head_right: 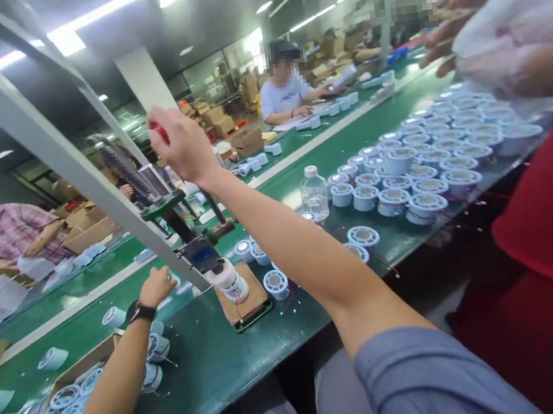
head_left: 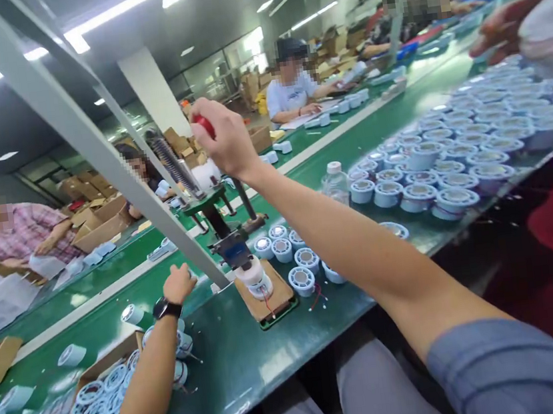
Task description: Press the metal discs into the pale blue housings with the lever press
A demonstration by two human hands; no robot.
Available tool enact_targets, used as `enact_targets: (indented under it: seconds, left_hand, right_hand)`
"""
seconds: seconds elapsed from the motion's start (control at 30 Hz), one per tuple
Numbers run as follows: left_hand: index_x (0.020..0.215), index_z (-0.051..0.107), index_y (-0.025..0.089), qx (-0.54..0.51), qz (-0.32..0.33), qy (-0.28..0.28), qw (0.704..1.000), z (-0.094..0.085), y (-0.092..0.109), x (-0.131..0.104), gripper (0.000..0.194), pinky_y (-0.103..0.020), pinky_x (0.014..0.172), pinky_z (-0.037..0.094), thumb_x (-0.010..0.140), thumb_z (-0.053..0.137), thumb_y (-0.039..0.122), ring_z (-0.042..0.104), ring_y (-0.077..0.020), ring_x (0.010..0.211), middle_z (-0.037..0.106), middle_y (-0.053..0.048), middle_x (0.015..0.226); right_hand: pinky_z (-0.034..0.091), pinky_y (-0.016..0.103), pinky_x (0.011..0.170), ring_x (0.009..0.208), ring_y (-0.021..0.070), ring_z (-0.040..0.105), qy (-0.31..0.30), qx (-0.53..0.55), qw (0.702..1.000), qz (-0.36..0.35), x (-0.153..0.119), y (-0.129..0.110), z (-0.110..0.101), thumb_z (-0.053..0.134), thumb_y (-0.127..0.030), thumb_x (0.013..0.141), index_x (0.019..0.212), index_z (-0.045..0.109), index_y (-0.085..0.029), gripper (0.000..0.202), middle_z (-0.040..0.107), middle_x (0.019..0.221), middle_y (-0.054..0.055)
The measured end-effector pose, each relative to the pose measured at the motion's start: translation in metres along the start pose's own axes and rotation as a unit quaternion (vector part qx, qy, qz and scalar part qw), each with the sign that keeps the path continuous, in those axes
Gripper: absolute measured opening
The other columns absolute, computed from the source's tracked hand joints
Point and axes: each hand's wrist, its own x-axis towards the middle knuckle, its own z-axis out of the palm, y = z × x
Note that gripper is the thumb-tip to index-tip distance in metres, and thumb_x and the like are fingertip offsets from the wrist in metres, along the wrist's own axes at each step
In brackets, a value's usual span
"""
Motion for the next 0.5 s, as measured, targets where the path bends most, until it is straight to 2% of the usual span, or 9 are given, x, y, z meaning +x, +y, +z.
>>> enact_targets:
  seconds: [0.1, 0.17, 0.23, 0.27, 0.33, 0.4, 0.43, 0.5]
  left_hand:
    - [0.093, 0.065, 0.011, 0.050, -0.002, -0.073, 0.996, 0.008, -0.008, -0.041, 0.024, -0.038, 0.080, 0.050, 0.086, 0.061, 0.034, 0.067, -0.0283, 0.086, 0.064, -0.015, 0.096]
    - [0.092, 0.066, 0.011, 0.061, 0.014, -0.111, 0.992, 0.020, 0.000, -0.072, 0.030, -0.036, 0.082, 0.050, 0.088, 0.059, 0.040, 0.067, -0.0291, 0.091, 0.065, -0.015, 0.094]
    - [0.099, 0.066, 0.010, 0.041, 0.008, -0.112, 0.993, 0.035, 0.014, -0.098, 0.036, -0.036, 0.086, 0.049, 0.092, 0.053, 0.043, 0.067, -0.0292, 0.096, 0.065, -0.017, 0.102]
    - [0.107, 0.065, 0.008, 0.017, 0.000, -0.088, 0.996, 0.041, 0.021, -0.109, 0.039, -0.037, 0.088, 0.049, 0.094, 0.050, 0.043, 0.066, -0.0293, 0.101, 0.064, -0.018, 0.109]
    - [0.125, 0.057, 0.008, -0.046, -0.013, -0.006, 0.999, 0.051, 0.031, -0.125, 0.044, -0.037, 0.094, 0.048, 0.097, 0.046, 0.040, 0.063, -0.0285, 0.112, 0.059, -0.020, 0.124]
    - [0.135, 0.050, 0.011, -0.101, -0.004, 0.071, 0.992, 0.055, 0.028, -0.137, 0.047, -0.037, 0.097, 0.049, 0.098, 0.045, 0.038, 0.062, -0.0252, 0.114, 0.056, -0.018, 0.132]
    - [0.136, 0.051, 0.013, -0.118, -0.001, 0.096, 0.988, 0.055, 0.021, -0.142, 0.045, -0.037, 0.097, 0.049, 0.098, 0.046, 0.037, 0.063, -0.0236, 0.110, 0.057, -0.017, 0.131]
    - [0.130, 0.057, 0.017, -0.116, -0.021, 0.119, 0.986, 0.048, -0.004, -0.150, 0.037, -0.036, 0.098, 0.050, 0.098, 0.047, 0.033, 0.065, -0.0213, 0.105, 0.062, -0.012, 0.125]
  right_hand:
    - [0.037, 0.037, 0.111, 0.111, 0.0153, 0.052, -0.011, -0.006, 1.000, 0.020, 0.005, -0.002, 0.000, 0.027, -0.028, 0.106, 0.113, 0.048, -0.014, 0.026, 0.054, 0.109, 0.005]
    - [0.036, 0.038, 0.114, 0.121, 0.0173, 0.049, -0.014, -0.002, 1.000, 0.022, 0.003, -0.008, -0.007, 0.020, -0.034, 0.106, 0.125, 0.045, -0.018, 0.035, 0.053, 0.122, 0.005]
    - [0.035, 0.040, 0.116, 0.133, 0.0194, 0.042, 0.001, 0.008, 1.000, 0.016, -0.014, -0.020, -0.016, 0.017, -0.035, 0.105, 0.136, 0.041, -0.021, 0.042, 0.048, 0.135, 0.005]
    - [0.033, 0.041, 0.118, 0.136, 0.0203, 0.039, 0.014, 0.015, 1.000, 0.013, -0.031, -0.028, -0.019, 0.019, -0.034, 0.104, 0.139, 0.039, -0.022, 0.043, 0.044, 0.140, 0.006]
    - [0.032, 0.045, 0.119, 0.140, 0.0218, 0.036, 0.050, 0.032, 0.998, 0.023, -0.085, -0.046, -0.018, 0.027, -0.031, 0.101, 0.144, 0.035, -0.019, 0.045, 0.040, 0.145, 0.008]
    - [0.036, 0.048, 0.116, 0.138, 0.0231, 0.039, 0.081, 0.052, 0.992, 0.076, -0.158, -0.061, -0.005, 0.038, -0.030, 0.098, 0.147, 0.031, -0.019, 0.051, 0.041, 0.144, 0.011]
    - [0.038, 0.050, 0.114, 0.137, 0.0248, 0.040, 0.083, 0.058, 0.988, 0.117, -0.197, -0.066, 0.005, 0.044, -0.032, 0.096, 0.149, 0.029, -0.019, 0.056, 0.041, 0.144, 0.012]
    - [0.040, 0.054, 0.111, 0.136, 0.0312, 0.040, 0.046, 0.058, 0.978, 0.194, -0.267, -0.071, 0.028, 0.056, -0.042, 0.090, 0.152, 0.021, -0.015, 0.076, 0.037, 0.146, 0.018]
